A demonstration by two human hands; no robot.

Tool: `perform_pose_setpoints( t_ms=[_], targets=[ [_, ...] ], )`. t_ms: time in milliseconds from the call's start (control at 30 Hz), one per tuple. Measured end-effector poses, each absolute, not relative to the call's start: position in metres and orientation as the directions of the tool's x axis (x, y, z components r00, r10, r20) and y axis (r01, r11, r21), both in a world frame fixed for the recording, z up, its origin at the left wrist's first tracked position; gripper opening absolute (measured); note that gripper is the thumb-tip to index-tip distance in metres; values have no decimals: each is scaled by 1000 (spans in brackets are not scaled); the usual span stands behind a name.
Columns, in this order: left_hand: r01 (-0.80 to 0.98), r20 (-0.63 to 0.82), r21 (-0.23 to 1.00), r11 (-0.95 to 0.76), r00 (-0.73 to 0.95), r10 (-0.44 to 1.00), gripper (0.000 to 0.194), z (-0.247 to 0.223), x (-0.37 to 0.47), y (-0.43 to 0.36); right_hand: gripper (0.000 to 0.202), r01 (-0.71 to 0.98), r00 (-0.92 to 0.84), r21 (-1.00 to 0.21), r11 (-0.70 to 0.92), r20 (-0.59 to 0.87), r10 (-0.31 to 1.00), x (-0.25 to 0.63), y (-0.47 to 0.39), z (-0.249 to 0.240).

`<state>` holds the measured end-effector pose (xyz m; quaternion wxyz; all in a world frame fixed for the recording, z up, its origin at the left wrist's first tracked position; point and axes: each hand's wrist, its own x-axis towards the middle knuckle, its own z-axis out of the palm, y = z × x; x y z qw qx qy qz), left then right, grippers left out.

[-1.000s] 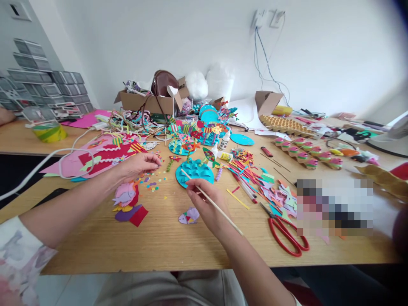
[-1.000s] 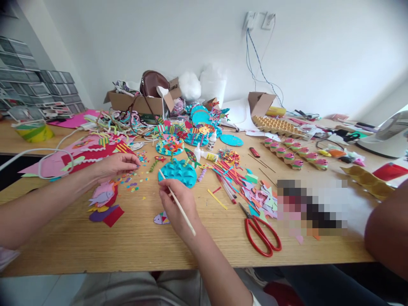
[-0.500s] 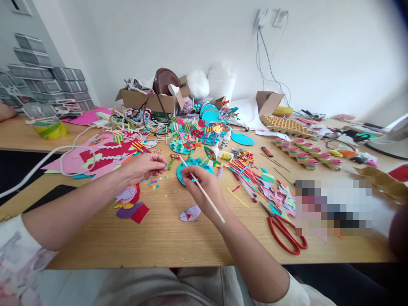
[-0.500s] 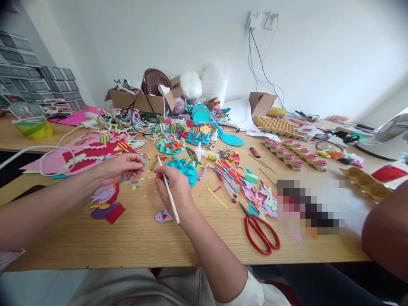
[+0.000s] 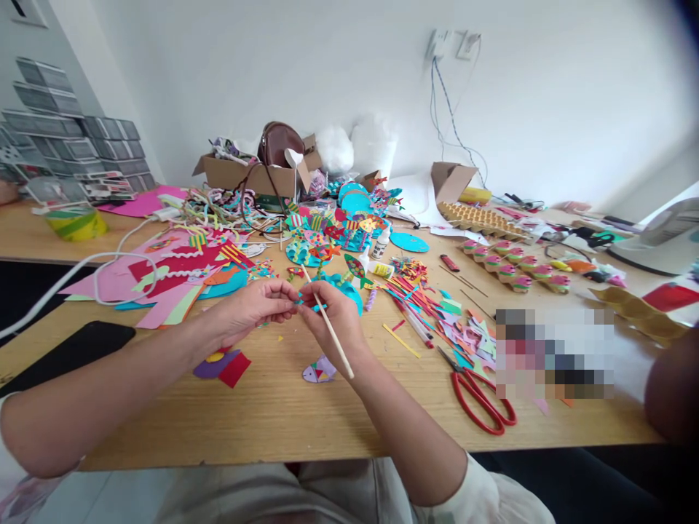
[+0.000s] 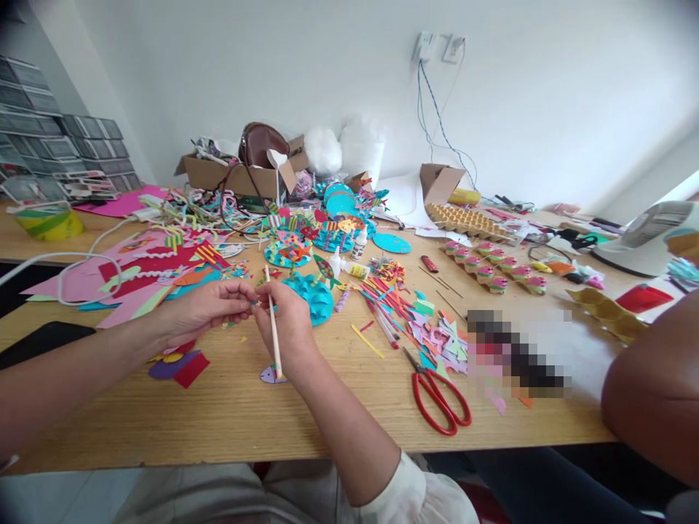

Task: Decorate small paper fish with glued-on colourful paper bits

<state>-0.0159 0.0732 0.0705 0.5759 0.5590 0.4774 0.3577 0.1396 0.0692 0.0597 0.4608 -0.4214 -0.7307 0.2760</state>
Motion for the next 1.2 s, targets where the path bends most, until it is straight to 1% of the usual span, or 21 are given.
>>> perform_pose_setpoints(
  t_ms=[100,233,533,600,667,733,833,900,967,1033,1200],
  targets=[
    [135,-119,988,79,316,941,21,68,-17,73,12,381,-206,-783,492,447,871,138,69,60],
    [118,-120,989,86,332,936,22,67,-18,70,12,366,-195,-808,462,419,887,136,71,57],
    [78,-188,982,173,292,938,21,70,-29,60,10,303,-187,-859,412,370,910,131,74,48],
    [117,-181,981,155,267,947,20,66,-29,59,9,265,-182,-879,396,357,916,130,74,47],
    [209,-130,975,79,246,961,19,62,-28,59,8,225,-179,-894,386,352,919,129,74,46],
    [306,-22,951,-52,234,972,18,58,-26,59,8,195,-185,-904,381,348,919,128,74,44],
    [414,154,878,-240,229,961,16,53,-25,61,8,175,-193,-915,364,330,924,127,74,43],
    [464,203,836,-291,230,952,13,52,-24,62,8,164,-191,-923,349,318,929,127,73,42],
    [480,191,831,-280,225,955,14,54,-24,62,7,154,-190,-928,340,310,932,128,73,41],
    [463,144,856,-230,213,966,16,58,-22,61,7,152,-188,-928,340,311,932,128,73,41],
    [357,31,930,-86,156,987,16,65,-16,57,8,139,-190,-927,348,319,928,128,74,38]
  ],
)
